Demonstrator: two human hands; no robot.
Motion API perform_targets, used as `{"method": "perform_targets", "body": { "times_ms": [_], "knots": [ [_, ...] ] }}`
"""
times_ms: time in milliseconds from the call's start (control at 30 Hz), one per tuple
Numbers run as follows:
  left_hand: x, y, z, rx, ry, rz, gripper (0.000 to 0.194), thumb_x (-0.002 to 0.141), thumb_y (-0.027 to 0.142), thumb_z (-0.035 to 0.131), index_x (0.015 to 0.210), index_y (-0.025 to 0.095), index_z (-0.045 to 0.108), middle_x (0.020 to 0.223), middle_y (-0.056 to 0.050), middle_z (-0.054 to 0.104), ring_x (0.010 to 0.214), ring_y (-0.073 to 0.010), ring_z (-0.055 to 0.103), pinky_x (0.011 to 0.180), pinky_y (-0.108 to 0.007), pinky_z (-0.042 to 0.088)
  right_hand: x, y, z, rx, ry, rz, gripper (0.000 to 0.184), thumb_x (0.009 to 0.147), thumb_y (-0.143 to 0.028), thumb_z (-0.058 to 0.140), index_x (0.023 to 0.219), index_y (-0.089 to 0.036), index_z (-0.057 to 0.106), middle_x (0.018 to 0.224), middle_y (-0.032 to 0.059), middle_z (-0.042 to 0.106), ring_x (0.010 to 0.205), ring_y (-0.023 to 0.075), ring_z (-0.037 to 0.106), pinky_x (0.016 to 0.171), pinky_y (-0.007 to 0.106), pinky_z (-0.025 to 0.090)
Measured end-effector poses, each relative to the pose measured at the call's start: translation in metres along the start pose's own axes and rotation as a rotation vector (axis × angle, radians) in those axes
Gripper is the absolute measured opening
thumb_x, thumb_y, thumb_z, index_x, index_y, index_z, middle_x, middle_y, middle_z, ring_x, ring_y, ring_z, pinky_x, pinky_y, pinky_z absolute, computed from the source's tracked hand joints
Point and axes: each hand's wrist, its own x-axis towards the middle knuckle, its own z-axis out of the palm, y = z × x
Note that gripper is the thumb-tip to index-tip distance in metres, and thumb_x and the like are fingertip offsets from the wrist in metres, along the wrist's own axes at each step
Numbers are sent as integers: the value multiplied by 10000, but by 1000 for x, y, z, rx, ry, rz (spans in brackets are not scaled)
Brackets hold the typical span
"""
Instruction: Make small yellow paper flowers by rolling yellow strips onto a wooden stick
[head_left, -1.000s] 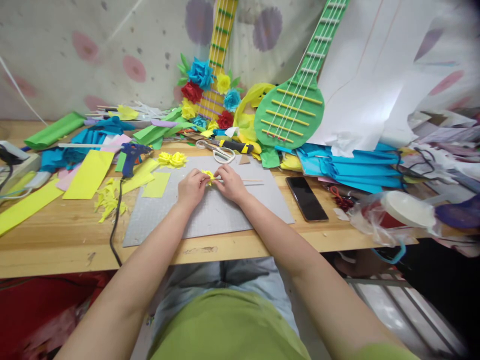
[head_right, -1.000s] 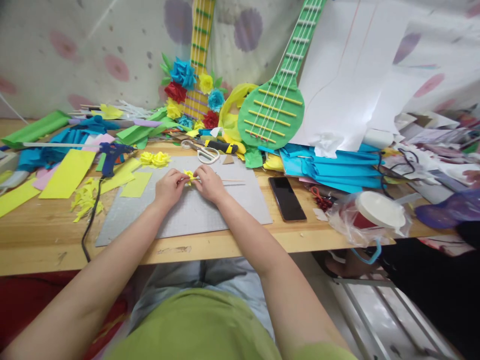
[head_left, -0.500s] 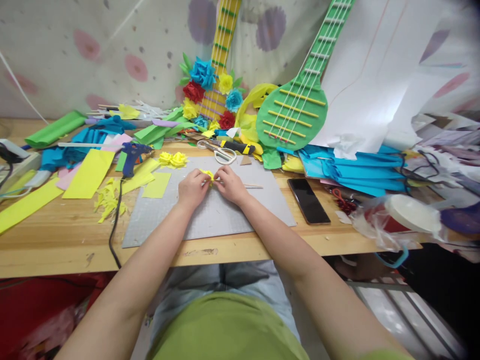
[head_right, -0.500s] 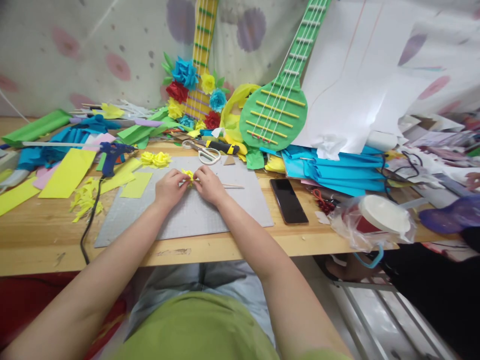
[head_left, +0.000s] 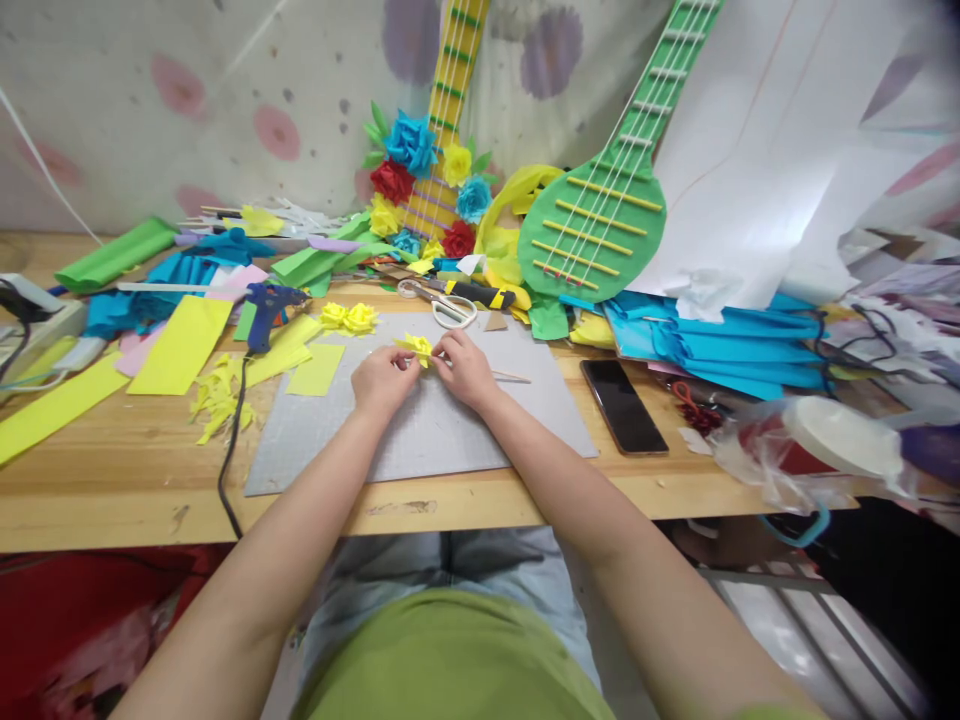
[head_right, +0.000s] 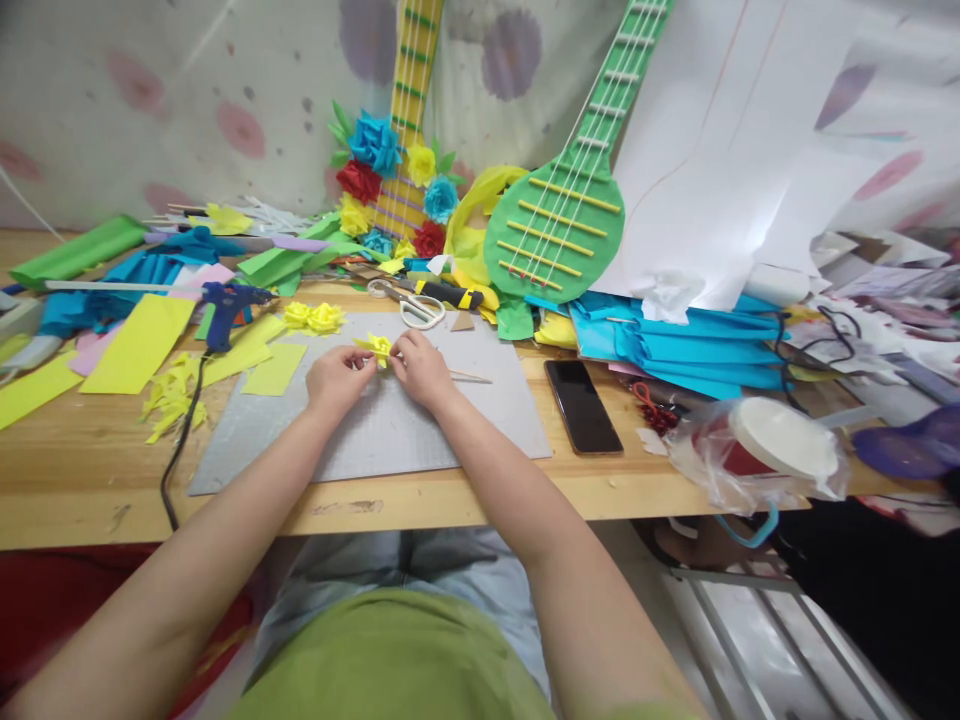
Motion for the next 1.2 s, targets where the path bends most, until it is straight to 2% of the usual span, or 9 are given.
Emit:
{"method": "perform_targets", "body": {
  "times_ms": [267, 600, 933, 1200],
  "knots": [
    [1, 1, -2, -146, -53, -99, 250, 632, 402, 558, 790, 226, 635, 695, 25, 608, 629, -107, 539, 593, -229, 364, -2, -1, -2, -72, -13, 23, 73, 791, -238, 490, 815, -197, 545, 898, 39, 534, 821, 145, 501, 701, 252, 392],
    [4, 1, 6, -157, -31, -108, 226, 631, 362, 548, 789, 214, 612, 689, 18, 603, 625, -113, 531, 580, -232, 363, 0, -8, -4, -110, -18, -27, 85, 803, -222, 460, 796, -201, 542, 899, 61, 541, 887, 171, 484, 712, 274, 385],
    [4, 1, 5, -72, -4, -40, 180, 658, 332, 536, 779, 218, 605, 687, 11, 590, 635, -124, 525, 591, -245, 354, -1, -6, -4, -238, 48, -94, 123, 821, -224, 432, 789, -197, 547, 886, 63, 558, 858, 179, 465, 690, 281, 358],
    [4, -4, 1, -56, -80, 116, 137, 645, 248, 522, 758, 207, 588, 695, 14, 562, 642, -111, 498, 579, -229, 351, -3, -1, -10, -153, -36, -82, 77, 790, -200, 481, 772, -203, 556, 875, 54, 560, 866, 173, 481, 695, 277, 368]
  ]
}}
